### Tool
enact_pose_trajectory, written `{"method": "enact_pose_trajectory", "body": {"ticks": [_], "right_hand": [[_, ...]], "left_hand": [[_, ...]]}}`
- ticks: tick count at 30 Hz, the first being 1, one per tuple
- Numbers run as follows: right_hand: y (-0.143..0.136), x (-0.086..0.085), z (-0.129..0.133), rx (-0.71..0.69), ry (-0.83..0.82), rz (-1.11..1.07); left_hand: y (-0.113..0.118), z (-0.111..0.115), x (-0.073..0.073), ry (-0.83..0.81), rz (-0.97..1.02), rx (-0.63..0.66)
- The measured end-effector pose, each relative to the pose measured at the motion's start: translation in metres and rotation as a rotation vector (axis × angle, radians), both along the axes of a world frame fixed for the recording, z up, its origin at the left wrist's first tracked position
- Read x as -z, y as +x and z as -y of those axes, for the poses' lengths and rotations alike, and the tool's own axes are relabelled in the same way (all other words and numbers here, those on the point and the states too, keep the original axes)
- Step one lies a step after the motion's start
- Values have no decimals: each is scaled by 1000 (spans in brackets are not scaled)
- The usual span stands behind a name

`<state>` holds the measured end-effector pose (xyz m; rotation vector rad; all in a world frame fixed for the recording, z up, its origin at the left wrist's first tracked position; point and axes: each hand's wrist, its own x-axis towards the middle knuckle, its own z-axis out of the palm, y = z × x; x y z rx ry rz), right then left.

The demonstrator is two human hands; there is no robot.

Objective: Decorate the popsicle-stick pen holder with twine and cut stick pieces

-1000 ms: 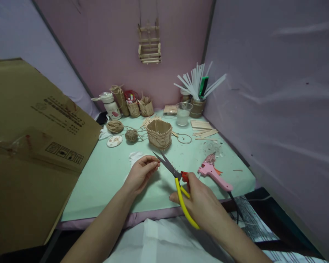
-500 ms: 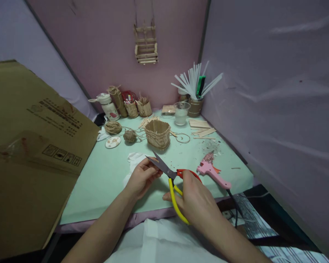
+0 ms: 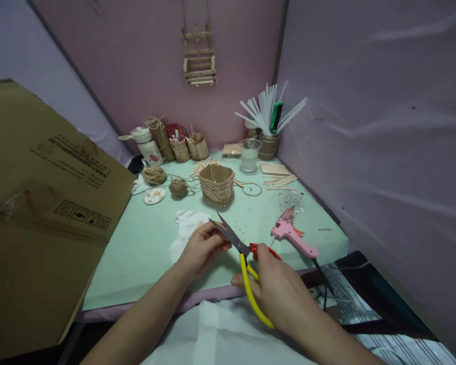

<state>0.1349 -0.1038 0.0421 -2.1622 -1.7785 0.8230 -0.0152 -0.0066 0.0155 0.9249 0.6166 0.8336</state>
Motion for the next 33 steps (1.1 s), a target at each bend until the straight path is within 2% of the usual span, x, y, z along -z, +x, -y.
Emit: {"method": "enact_pose_trajectory", "body": {"ticks": [6,10,14,17,20,23,28,33], "right_hand": [[6,7,15,-26,-79,-104],[17,26,31,-34,-158,-194],[24,47,45,-57,-153,-317],[26,56,51,-51,-121,-402],[27,54,50,-64,-94,-457],[27,43,47,-110,-92,-439],[23,27,44,-87,-194,-251],[21,19,39,-72,-199,-124]], "left_hand": [[3,18,9,-147,-11,31],[7,37,11,-250,-53,40],[8,51,6,-307,-138,46],[5,55,5,-321,-178,56],[2,57,6,-326,-195,35],[2,56,6,-323,-189,1],[4,55,5,-291,-209,-26],[4,57,6,-226,-207,-39]]}}
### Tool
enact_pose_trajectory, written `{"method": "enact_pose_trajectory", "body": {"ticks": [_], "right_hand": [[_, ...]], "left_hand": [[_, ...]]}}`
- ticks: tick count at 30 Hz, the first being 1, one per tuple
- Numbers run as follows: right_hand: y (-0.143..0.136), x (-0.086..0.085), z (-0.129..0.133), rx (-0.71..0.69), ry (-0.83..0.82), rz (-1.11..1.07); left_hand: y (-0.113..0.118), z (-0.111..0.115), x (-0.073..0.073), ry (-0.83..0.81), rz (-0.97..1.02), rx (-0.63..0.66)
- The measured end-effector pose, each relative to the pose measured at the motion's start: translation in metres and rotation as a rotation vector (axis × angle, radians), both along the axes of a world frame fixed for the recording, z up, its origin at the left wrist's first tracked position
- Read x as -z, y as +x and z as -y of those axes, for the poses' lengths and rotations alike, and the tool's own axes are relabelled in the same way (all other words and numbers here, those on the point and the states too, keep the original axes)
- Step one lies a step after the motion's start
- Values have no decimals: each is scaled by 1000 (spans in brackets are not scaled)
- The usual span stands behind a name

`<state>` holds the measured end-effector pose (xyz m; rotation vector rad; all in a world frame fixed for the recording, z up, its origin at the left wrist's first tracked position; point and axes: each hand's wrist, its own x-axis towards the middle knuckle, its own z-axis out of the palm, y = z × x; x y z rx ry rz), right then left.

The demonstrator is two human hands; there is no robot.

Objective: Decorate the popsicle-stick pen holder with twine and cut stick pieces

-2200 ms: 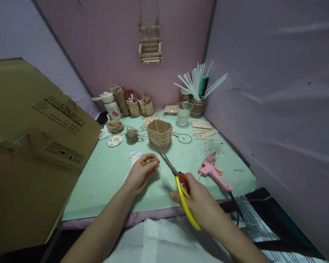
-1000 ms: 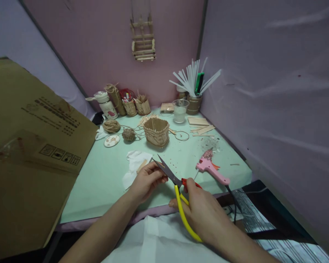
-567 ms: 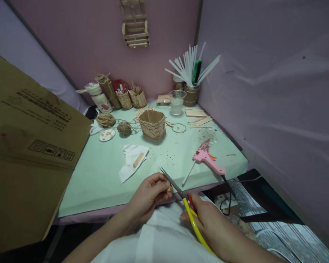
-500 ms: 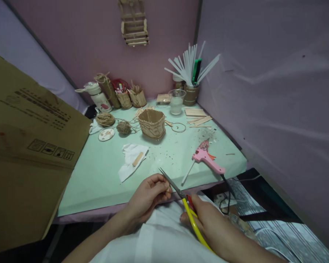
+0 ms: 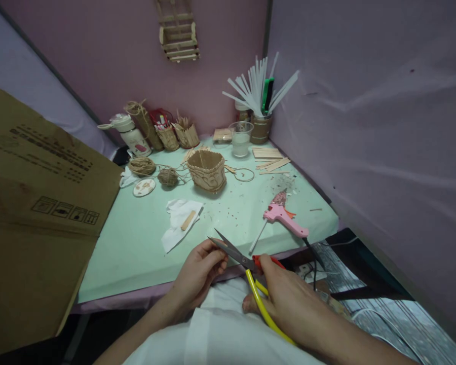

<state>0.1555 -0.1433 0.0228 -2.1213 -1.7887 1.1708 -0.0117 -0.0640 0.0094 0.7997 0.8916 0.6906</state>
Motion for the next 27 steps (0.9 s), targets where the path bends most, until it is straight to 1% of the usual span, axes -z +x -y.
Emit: {"method": "enact_pose_trajectory", "body": {"ticks": [4,7,13,17,27], "right_hand": [[1,-3,-1,-2,-12,34],[1,-1,1,-14,-6,43],[2,7,3,3,7,14],[4,10,2,12,-5,-44],[4,13,4,2,-6,-143]], "left_hand": [[-2,0,3,45,2,15],[-2,0,4,58,3,30],[-1,0,1,31,-5,35],[0,-1,2,7,-4,41],[0,1,1,-70,21,24]]}}
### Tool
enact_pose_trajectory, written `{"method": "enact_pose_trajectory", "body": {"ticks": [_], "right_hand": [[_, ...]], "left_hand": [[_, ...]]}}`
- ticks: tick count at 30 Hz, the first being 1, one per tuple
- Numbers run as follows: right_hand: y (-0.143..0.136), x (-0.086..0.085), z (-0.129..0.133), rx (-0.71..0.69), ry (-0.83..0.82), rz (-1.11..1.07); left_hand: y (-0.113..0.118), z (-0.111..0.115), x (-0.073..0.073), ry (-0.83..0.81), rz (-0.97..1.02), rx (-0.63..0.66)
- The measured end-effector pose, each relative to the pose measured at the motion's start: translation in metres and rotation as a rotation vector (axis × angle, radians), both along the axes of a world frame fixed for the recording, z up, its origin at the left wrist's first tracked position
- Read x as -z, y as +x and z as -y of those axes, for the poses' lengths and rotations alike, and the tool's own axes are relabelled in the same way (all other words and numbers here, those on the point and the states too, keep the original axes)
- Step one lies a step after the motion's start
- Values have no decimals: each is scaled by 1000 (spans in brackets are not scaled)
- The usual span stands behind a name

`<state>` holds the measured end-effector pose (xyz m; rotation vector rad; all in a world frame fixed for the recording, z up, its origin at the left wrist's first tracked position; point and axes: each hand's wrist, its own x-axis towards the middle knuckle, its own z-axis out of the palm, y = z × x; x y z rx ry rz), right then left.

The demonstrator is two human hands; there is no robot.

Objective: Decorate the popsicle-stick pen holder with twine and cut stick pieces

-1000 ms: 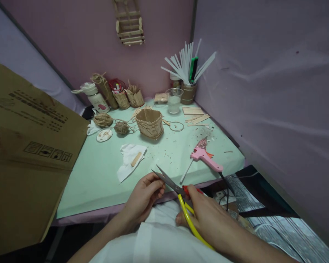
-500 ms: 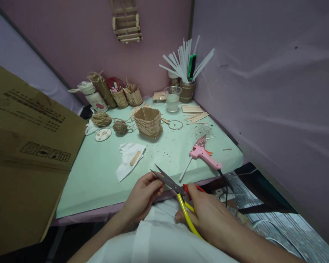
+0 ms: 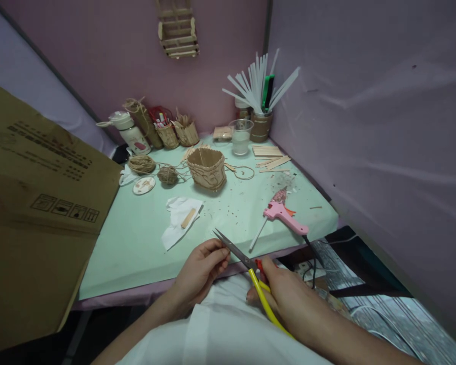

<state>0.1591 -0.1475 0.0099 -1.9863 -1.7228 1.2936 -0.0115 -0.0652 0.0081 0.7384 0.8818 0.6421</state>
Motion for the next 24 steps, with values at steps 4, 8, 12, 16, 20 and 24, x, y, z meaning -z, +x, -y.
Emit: {"method": "enact_pose_trajectory", "body": {"ticks": [4,8,12,16,20,24], "right_hand": [[4,-7,-1,-13,27,36],[6,-15,-2,-6,46,180],[4,-17,-3,-23,43,225],[5,-14,-3,-34,46,216],[6,-14,-2,-30,51,214],[7,-14,-2,-29,60,212]], "left_hand": [[-2,-1,-1,21,-13,-13],[-4,-1,0,62,3,-18],[-5,0,3,64,11,-29],[-5,1,6,77,4,-43],[-4,0,6,82,7,-45],[-5,1,5,107,-13,-49]]}}
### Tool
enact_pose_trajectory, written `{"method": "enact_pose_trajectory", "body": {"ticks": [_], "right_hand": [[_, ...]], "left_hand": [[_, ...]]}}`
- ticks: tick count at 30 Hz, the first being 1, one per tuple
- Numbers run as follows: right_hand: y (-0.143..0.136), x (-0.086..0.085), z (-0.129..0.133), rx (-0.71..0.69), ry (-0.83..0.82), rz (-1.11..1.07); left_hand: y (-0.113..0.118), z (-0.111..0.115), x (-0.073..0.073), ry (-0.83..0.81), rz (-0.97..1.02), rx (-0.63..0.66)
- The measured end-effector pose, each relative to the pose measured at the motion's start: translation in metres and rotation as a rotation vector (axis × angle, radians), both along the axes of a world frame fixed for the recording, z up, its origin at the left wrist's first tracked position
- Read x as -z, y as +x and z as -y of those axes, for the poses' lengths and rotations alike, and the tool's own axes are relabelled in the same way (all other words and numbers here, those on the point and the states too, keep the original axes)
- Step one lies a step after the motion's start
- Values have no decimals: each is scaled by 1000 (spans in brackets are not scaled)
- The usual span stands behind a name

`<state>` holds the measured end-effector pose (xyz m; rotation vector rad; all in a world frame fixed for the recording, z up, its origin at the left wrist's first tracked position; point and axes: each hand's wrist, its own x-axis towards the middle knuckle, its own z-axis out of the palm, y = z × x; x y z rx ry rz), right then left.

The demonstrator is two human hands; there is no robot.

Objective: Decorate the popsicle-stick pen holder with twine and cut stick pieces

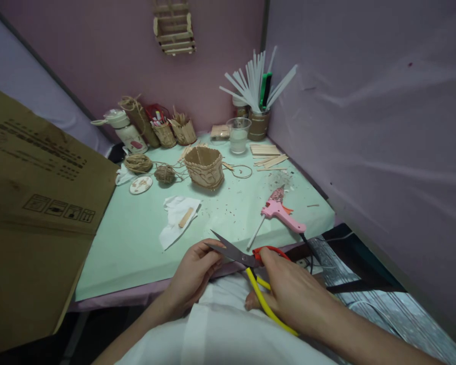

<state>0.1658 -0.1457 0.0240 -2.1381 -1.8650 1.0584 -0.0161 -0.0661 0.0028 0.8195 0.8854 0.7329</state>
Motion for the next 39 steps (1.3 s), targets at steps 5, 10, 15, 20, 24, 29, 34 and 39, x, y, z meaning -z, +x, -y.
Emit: {"method": "enact_pose_trajectory", "body": {"ticks": [5,10,15,20,24,29,34,39], "right_hand": [[0,1,0,-18,-10,-8],[-1,1,-1,-47,-16,23],[4,9,1,-90,26,7],[11,13,-1,-41,15,-160],[9,9,-1,-24,15,-132],[2,10,1,-14,11,-37],[-1,10,1,-28,28,-20],[-2,9,1,-22,18,-15]], "left_hand": [[0,1,4,32,-26,8],[-2,0,5,68,-55,24],[-4,0,-1,59,-95,101],[-5,0,-3,-17,-80,100],[-6,-2,-2,-100,-40,51],[-7,0,0,-93,38,29],[-5,2,0,-80,34,21],[-5,3,-1,-65,-6,4]]}}
